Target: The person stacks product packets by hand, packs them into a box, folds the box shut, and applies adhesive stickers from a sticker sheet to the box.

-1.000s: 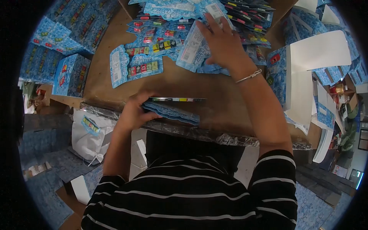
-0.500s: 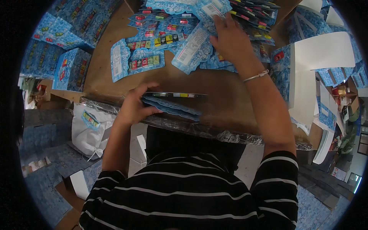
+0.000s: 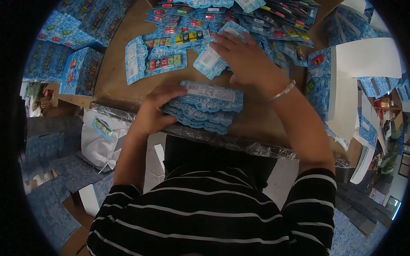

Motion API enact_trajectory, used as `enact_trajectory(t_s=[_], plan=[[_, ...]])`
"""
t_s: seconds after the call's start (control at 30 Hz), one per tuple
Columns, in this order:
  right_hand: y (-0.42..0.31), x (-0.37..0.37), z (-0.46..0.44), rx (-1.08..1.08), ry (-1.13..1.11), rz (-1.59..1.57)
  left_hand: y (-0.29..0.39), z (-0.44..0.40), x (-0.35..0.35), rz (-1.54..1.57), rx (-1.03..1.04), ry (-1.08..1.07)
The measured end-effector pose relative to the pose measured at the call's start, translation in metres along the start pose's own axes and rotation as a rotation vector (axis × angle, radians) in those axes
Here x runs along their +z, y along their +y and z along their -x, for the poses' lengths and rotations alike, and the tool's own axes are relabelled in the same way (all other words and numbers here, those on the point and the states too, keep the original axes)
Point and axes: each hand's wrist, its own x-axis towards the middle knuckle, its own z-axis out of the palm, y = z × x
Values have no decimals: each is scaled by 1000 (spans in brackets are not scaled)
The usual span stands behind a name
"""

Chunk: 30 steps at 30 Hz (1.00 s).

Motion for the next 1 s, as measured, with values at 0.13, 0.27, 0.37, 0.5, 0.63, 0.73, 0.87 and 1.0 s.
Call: enact_trajectory(t_s=[0.13,0.27,0.37,0.5,0.63,0.73,0.87,1.0], plan=[[10,13,-9,-50,-131,-64,-3,1,0,-84,119,59],[-24,-36,-23,295,-409,-418,4,2,1,-67,46,80],[-52,-51,-13,404,-387,-558,10,2,3,204,-198,151],[-45,-35,6,453,-396,-690,5,-5,9,-150,-164,288],[-27,-37,19,523,-535,-916,-2,-27,8,-242,4,142],[-23,-41,28,607,-511,-1111,-2,-48,5,79,-201,-93],[-33,-38,71,558,-155,-1209,-5,-46,16,-112,-8,39],[-60,-47,80,646,-141,-959,23,-43,44,-22,-252,89]])
